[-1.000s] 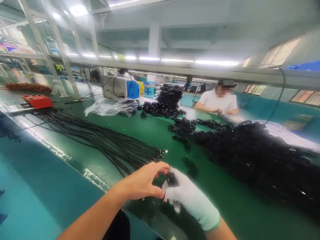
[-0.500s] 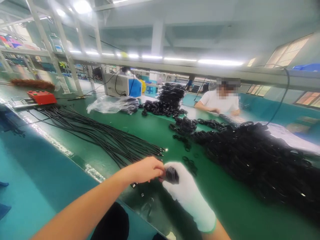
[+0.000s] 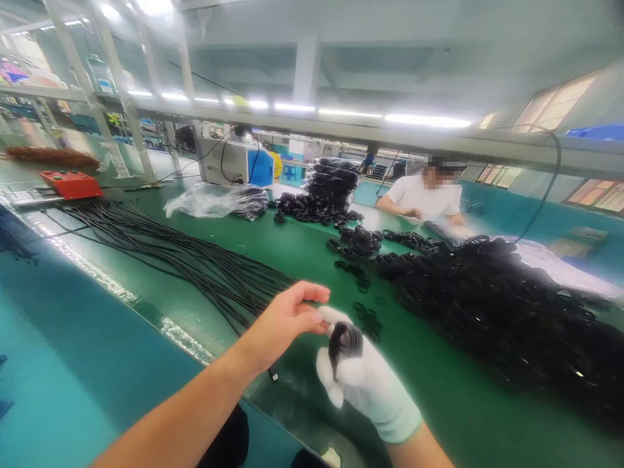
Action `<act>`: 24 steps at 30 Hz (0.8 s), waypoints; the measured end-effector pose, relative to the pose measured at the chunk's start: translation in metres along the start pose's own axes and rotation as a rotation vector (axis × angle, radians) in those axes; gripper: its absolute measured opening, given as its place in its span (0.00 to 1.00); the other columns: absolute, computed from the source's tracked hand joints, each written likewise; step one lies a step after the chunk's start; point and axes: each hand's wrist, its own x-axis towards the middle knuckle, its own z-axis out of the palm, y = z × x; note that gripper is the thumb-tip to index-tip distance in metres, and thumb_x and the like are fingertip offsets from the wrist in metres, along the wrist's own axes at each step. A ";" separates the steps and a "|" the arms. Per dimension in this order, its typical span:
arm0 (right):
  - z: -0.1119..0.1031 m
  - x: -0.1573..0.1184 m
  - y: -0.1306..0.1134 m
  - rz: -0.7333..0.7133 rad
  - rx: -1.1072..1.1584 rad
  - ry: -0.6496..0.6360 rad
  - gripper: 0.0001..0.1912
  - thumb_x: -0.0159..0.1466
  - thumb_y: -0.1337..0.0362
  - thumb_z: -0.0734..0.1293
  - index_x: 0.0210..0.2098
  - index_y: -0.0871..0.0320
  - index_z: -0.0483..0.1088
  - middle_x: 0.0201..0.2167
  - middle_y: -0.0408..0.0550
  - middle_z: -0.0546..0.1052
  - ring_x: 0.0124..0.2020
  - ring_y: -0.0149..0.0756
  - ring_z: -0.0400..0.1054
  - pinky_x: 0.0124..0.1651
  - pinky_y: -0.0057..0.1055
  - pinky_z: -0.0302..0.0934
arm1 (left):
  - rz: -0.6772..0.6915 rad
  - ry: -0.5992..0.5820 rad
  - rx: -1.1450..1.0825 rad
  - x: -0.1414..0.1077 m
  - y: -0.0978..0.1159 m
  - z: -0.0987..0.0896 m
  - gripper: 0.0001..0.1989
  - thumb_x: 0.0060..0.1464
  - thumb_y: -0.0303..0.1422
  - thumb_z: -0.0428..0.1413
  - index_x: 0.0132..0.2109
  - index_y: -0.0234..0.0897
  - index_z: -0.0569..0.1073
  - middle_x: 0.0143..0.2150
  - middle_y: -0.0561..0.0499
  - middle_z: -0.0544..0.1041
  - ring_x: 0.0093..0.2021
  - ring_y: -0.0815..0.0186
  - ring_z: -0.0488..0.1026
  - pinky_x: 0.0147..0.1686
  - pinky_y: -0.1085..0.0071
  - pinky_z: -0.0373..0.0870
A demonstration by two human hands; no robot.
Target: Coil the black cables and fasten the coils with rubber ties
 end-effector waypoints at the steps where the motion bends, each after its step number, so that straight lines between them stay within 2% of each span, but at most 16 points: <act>1: 0.000 0.000 0.000 0.009 0.005 0.009 0.37 0.53 0.65 0.69 0.59 0.54 0.51 0.27 0.45 0.75 0.16 0.26 0.64 0.17 0.20 0.53 | 0.058 0.048 0.109 -0.001 0.000 0.002 0.16 0.50 0.26 0.53 0.47 0.35 0.70 0.45 0.47 0.74 0.42 0.63 0.72 0.45 0.64 0.69; 2: -0.001 -0.001 0.000 0.030 0.013 0.003 0.37 0.53 0.64 0.69 0.59 0.55 0.52 0.27 0.45 0.75 0.16 0.26 0.64 0.17 0.20 0.53 | 0.118 0.075 0.245 -0.002 0.000 0.004 0.16 0.50 0.26 0.53 0.47 0.36 0.71 0.46 0.47 0.74 0.44 0.62 0.71 0.47 0.63 0.67; 4: -0.003 -0.001 0.002 0.101 0.041 -0.053 0.35 0.53 0.61 0.70 0.57 0.59 0.56 0.26 0.46 0.75 0.15 0.27 0.64 0.16 0.20 0.53 | 0.223 0.041 0.508 -0.002 0.003 0.006 0.16 0.49 0.26 0.54 0.46 0.39 0.74 0.46 0.49 0.75 0.48 0.60 0.68 0.51 0.62 0.63; 6: -0.005 0.000 0.004 0.161 0.096 -0.109 0.31 0.54 0.55 0.70 0.53 0.61 0.60 0.24 0.47 0.74 0.16 0.30 0.66 0.17 0.22 0.56 | 0.270 -0.033 0.658 -0.001 0.007 0.007 0.15 0.48 0.25 0.55 0.44 0.41 0.76 0.43 0.51 0.76 0.47 0.60 0.68 0.53 0.62 0.61; 7: -0.005 0.001 0.006 0.167 0.140 -0.096 0.29 0.55 0.51 0.69 0.50 0.61 0.62 0.25 0.48 0.74 0.19 0.32 0.68 0.18 0.24 0.59 | 0.263 -0.047 0.685 0.001 0.008 0.006 0.13 0.48 0.26 0.56 0.42 0.41 0.77 0.41 0.51 0.77 0.45 0.60 0.68 0.53 0.62 0.61; 8: -0.005 0.002 0.007 0.161 0.193 -0.049 0.27 0.57 0.49 0.67 0.48 0.60 0.64 0.27 0.48 0.74 0.22 0.34 0.70 0.21 0.25 0.62 | 0.244 -0.042 0.688 0.002 0.009 0.003 0.12 0.49 0.27 0.55 0.41 0.40 0.77 0.40 0.51 0.77 0.44 0.61 0.69 0.52 0.63 0.62; 10: -0.005 0.004 0.008 0.176 0.310 0.078 0.23 0.60 0.46 0.63 0.43 0.60 0.66 0.32 0.49 0.74 0.29 0.34 0.72 0.25 0.27 0.65 | 0.184 -0.051 0.613 0.006 0.007 -0.005 0.14 0.52 0.30 0.54 0.47 0.41 0.75 0.45 0.50 0.75 0.45 0.62 0.69 0.51 0.64 0.63; 12: -0.004 0.006 0.009 0.270 0.410 0.130 0.24 0.61 0.45 0.61 0.40 0.60 0.68 0.33 0.48 0.74 0.29 0.31 0.71 0.24 0.25 0.64 | 0.124 -0.185 0.437 0.010 0.003 -0.014 0.19 0.54 0.32 0.53 0.54 0.43 0.70 0.53 0.50 0.71 0.50 0.62 0.67 0.51 0.66 0.64; 14: -0.003 0.007 0.010 0.367 0.432 0.087 0.27 0.61 0.42 0.58 0.40 0.61 0.68 0.30 0.49 0.74 0.24 0.30 0.69 0.20 0.24 0.62 | 0.071 -0.325 0.271 0.013 -0.003 -0.022 0.21 0.54 0.31 0.52 0.56 0.42 0.68 0.54 0.49 0.70 0.51 0.62 0.67 0.50 0.66 0.65; 15: -0.002 0.008 0.010 0.369 0.399 0.070 0.28 0.61 0.42 0.58 0.40 0.62 0.68 0.31 0.50 0.73 0.23 0.30 0.69 0.20 0.25 0.62 | 0.055 -0.350 0.239 0.014 -0.006 -0.024 0.20 0.54 0.30 0.53 0.55 0.40 0.69 0.52 0.49 0.72 0.50 0.62 0.68 0.50 0.66 0.65; 17: 0.000 0.008 0.006 0.281 0.246 0.073 0.24 0.60 0.46 0.62 0.42 0.62 0.68 0.34 0.51 0.73 0.27 0.33 0.69 0.23 0.28 0.65 | 0.039 -0.309 0.290 0.016 -0.010 -0.025 0.19 0.52 0.31 0.54 0.52 0.39 0.72 0.48 0.49 0.74 0.48 0.61 0.69 0.49 0.66 0.65; 19: 0.004 0.008 0.000 0.189 0.057 0.108 0.21 0.57 0.57 0.70 0.47 0.60 0.67 0.39 0.50 0.71 0.35 0.35 0.69 0.32 0.32 0.69 | 0.035 -0.238 0.403 0.016 -0.012 -0.023 0.18 0.51 0.31 0.56 0.50 0.41 0.73 0.47 0.50 0.74 0.47 0.61 0.69 0.50 0.66 0.64; 21: 0.007 0.008 -0.008 0.173 -0.078 0.141 0.25 0.53 0.66 0.72 0.50 0.58 0.65 0.42 0.50 0.69 0.40 0.37 0.68 0.38 0.36 0.69 | 0.045 -0.200 0.470 0.015 -0.013 -0.019 0.18 0.50 0.31 0.56 0.49 0.42 0.74 0.47 0.50 0.74 0.48 0.61 0.69 0.49 0.67 0.64; 24: 0.011 0.008 -0.013 0.221 -0.135 0.165 0.21 0.58 0.59 0.69 0.49 0.61 0.65 0.40 0.52 0.70 0.39 0.39 0.69 0.39 0.39 0.69 | 0.067 -0.189 0.510 0.014 -0.015 -0.015 0.17 0.50 0.30 0.55 0.48 0.42 0.75 0.46 0.50 0.74 0.46 0.63 0.69 0.47 0.69 0.65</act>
